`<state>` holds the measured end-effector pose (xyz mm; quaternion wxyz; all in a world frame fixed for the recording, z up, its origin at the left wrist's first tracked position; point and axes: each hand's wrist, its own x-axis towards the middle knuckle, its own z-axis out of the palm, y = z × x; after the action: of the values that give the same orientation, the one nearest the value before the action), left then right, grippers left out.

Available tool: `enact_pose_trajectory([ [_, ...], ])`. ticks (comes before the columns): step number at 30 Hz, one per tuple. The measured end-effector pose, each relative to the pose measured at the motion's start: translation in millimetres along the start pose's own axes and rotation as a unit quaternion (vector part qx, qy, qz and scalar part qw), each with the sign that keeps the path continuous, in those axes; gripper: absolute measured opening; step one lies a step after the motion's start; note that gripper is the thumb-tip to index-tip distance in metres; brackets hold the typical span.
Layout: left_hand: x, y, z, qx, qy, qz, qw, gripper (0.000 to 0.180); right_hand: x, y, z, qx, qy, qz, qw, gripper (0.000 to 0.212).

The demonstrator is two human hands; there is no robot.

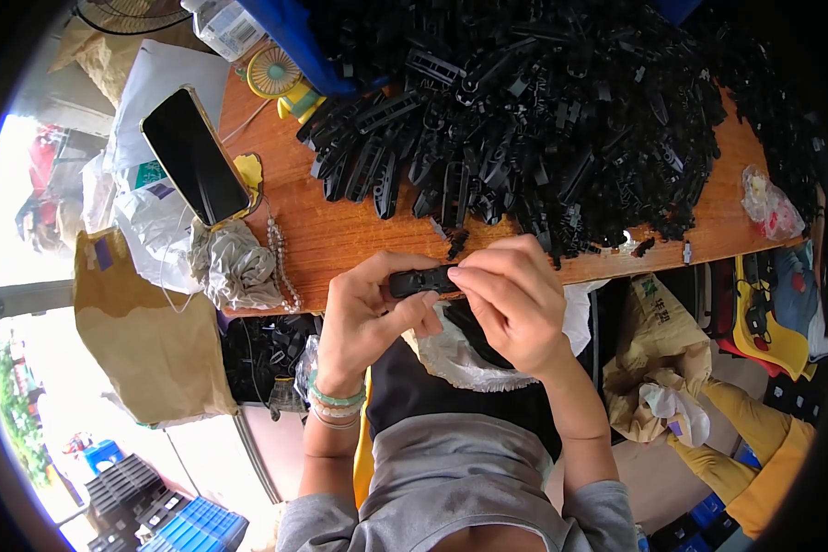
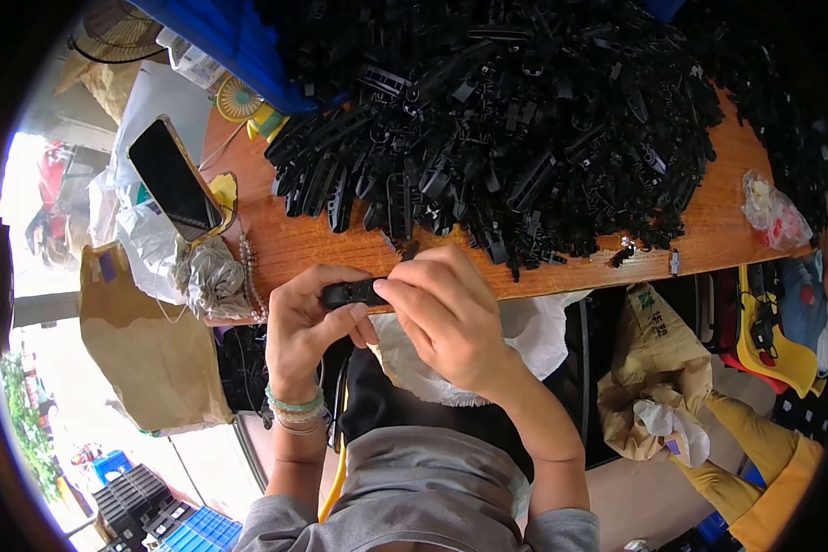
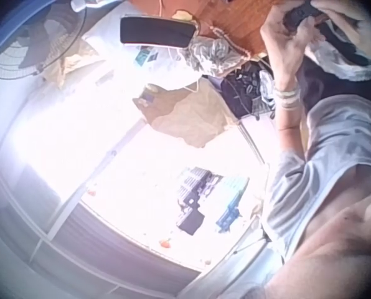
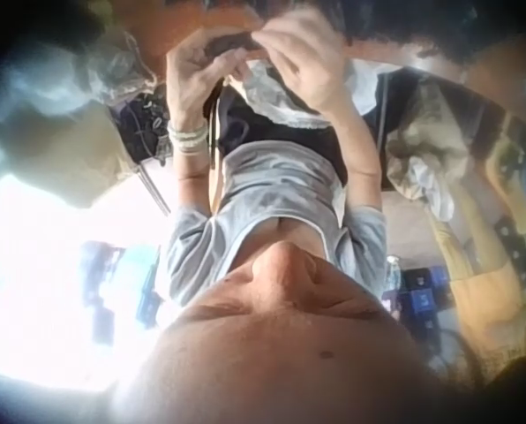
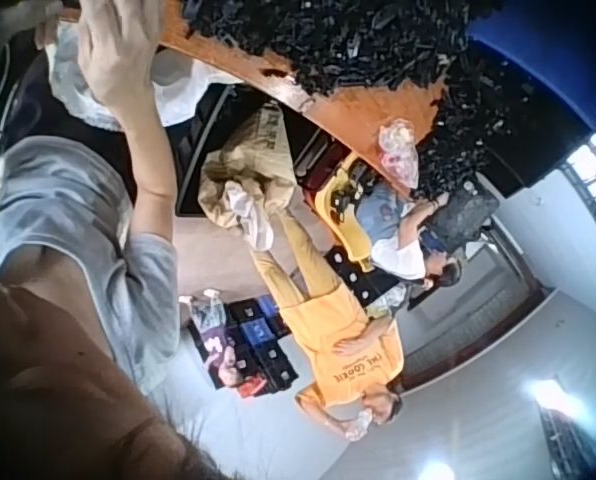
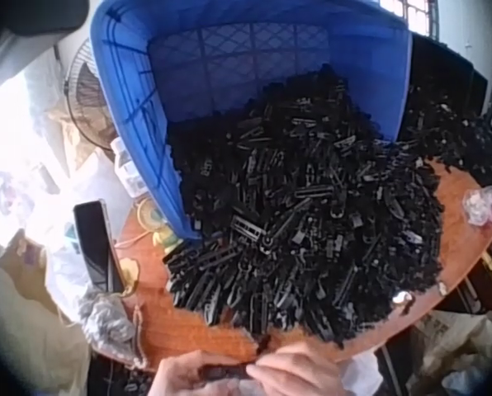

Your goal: The person assembles small black plastic parts by hand at a workstation.

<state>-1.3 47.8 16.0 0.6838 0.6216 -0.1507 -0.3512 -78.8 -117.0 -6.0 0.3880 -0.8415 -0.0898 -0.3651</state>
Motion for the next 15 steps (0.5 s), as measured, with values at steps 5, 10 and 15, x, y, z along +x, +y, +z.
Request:
enact_pose_trajectory([
  [5, -2.7, -10.7, 11.5, -0.041, 0.056, 0.011, 0.998, 0.026, -3.8, -3.2, -8.3, -0.044, -0.044, -0.023, 0.998, 0.031],
  [10, -10.4, -22.0, 18.6, 0.022, 0.068, 0.044, 0.996, 0.020, -14.2, -11.6, -21.8, 0.115, -0.081, 0.244, 0.960, 0.033],
  [15, -16.4, -20.3, 24.3, 0.022, -0.012, -0.017, 1.000, 0.020, -27.1, -12.4, -38.9, 0.146, -0.134, 0.296, 0.934, 0.029],
])
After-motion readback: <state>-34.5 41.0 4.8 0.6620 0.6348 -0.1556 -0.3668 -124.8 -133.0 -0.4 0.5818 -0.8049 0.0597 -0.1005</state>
